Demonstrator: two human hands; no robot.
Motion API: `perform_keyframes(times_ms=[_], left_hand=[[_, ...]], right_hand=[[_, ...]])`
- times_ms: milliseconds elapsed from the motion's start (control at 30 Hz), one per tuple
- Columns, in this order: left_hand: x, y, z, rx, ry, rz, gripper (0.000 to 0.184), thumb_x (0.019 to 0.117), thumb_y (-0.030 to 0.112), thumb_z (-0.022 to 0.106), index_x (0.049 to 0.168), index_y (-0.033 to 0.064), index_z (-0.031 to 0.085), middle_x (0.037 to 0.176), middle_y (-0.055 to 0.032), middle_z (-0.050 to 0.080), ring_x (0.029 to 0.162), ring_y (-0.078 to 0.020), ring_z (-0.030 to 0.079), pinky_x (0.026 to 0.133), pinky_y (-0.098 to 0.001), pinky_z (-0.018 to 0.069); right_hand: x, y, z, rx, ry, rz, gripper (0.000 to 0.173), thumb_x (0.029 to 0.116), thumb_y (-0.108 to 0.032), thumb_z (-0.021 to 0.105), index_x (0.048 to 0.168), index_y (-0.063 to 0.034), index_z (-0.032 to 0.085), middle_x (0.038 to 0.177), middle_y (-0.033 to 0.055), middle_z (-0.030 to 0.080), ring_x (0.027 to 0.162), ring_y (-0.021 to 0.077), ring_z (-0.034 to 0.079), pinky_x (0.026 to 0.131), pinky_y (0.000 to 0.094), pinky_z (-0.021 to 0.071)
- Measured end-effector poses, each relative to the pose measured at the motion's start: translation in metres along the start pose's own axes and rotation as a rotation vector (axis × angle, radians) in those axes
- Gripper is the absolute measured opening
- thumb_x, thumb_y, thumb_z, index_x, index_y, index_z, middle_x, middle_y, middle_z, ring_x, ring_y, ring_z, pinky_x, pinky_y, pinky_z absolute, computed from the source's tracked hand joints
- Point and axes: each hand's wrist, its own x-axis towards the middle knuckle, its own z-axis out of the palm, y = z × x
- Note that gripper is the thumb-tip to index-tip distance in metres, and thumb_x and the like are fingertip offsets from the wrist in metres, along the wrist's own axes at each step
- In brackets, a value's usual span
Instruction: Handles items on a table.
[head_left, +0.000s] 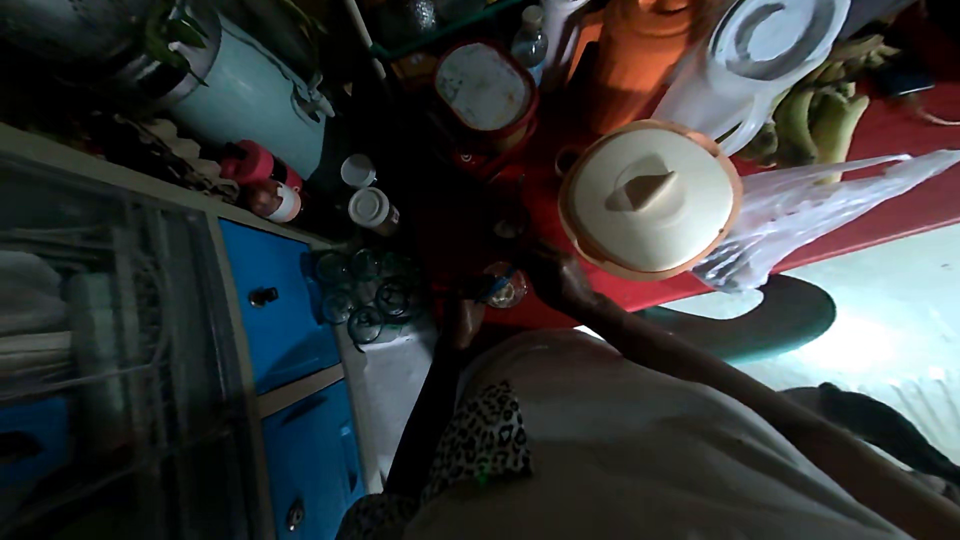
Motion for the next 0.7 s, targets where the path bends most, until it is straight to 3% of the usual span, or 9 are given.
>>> perform_keyframes(times_ms=[133, 267, 367, 500, 567, 633, 700], left_hand=[[0.004, -0.003, 0.0, -0.041, 0.002, -0.048, 0.027, 0.0936, 0.007, 0.071, 0.116, -0.0084, 0.067, 0.112, -0.0228, 0.07, 0.107, -0.0281, 0.067, 0.099, -0.0415, 0.051], [-0.001, 0.012, -0.001, 0.018, -0.022, -0.124, 0.026, 0.0942, 0.005, 0.069, 0.116, -0.0077, 0.068, 0.113, -0.0229, 0.069, 0.109, -0.0288, 0.066, 0.1, -0.0411, 0.0499], [0.001, 0.007, 0.005, -0.028, 0.023, -0.045, 0.022, 0.0915, -0.001, 0.069, 0.113, -0.0071, 0.069, 0.109, -0.0213, 0.07, 0.103, -0.0257, 0.067, 0.096, -0.0384, 0.052], [0.005, 0.005, 0.003, -0.017, 0.001, -0.036, 0.026, 0.0909, -0.001, 0.071, 0.116, -0.0061, 0.07, 0.112, -0.0211, 0.071, 0.105, -0.0266, 0.068, 0.098, -0.0396, 0.0521], [0.003, 0.012, 0.0, 0.007, -0.024, -0.065, 0.027, 0.0908, 0.002, 0.072, 0.117, -0.0046, 0.07, 0.111, -0.0205, 0.071, 0.103, -0.0265, 0.067, 0.096, -0.0396, 0.052], [0.005, 0.008, -0.003, -0.021, -0.052, -0.045, 0.038, 0.091, 0.012, 0.076, 0.123, -0.0053, 0.066, 0.115, -0.0216, 0.07, 0.107, -0.0273, 0.068, 0.099, -0.042, 0.0523], [0.002, -0.006, -0.005, -0.14, -0.029, 0.026, 0.055, 0.0852, 0.017, 0.082, 0.129, -0.0082, 0.06, 0.122, -0.0239, 0.066, 0.114, -0.0273, 0.065, 0.102, -0.0419, 0.0516]], right_hand=[[-0.001, 0.003, -0.005, -0.048, -0.04, -0.003, 0.014, 0.0948, -0.002, 0.063, 0.102, 0.0022, 0.075, 0.104, 0.0191, 0.072, 0.088, 0.0326, 0.073, 0.075, 0.0495, 0.061], [-0.004, -0.008, 0.0, -0.117, -0.04, 0.008, 0.012, 0.0931, 0.0, 0.065, 0.099, 0.0058, 0.073, 0.099, 0.0217, 0.07, 0.079, 0.0351, 0.072, 0.066, 0.0498, 0.0605], [-0.005, -0.002, -0.002, -0.131, -0.072, -0.021, 0.013, 0.0936, -0.001, 0.064, 0.1, 0.0061, 0.072, 0.099, 0.0221, 0.07, 0.077, 0.0354, 0.072, 0.063, 0.0501, 0.0603], [0.0, -0.006, -0.014, -0.156, -0.205, 0.021, 0.016, 0.0946, -0.007, 0.067, 0.107, 0.0011, 0.074, 0.108, 0.0226, 0.069, 0.084, 0.0375, 0.072, 0.07, 0.0535, 0.0596], [0.0, -0.005, -0.015, -0.169, -0.24, 0.004, 0.013, 0.092, -0.002, 0.068, 0.103, -0.0009, 0.076, 0.105, 0.0222, 0.069, 0.083, 0.0382, 0.072, 0.067, 0.0545, 0.0596], [0.002, 0.0, -0.02, -0.177, -0.256, 0.033, 0.014, 0.0923, 0.001, 0.066, 0.103, -0.0012, 0.076, 0.105, 0.0221, 0.069, 0.086, 0.0388, 0.071, 0.069, 0.0555, 0.0591], [0.003, 0.002, -0.026, -0.162, -0.224, 0.074, 0.015, 0.0953, 0.0, 0.064, 0.105, -0.001, 0.076, 0.11, 0.0222, 0.07, 0.09, 0.0392, 0.072, 0.072, 0.0567, 0.0592]])
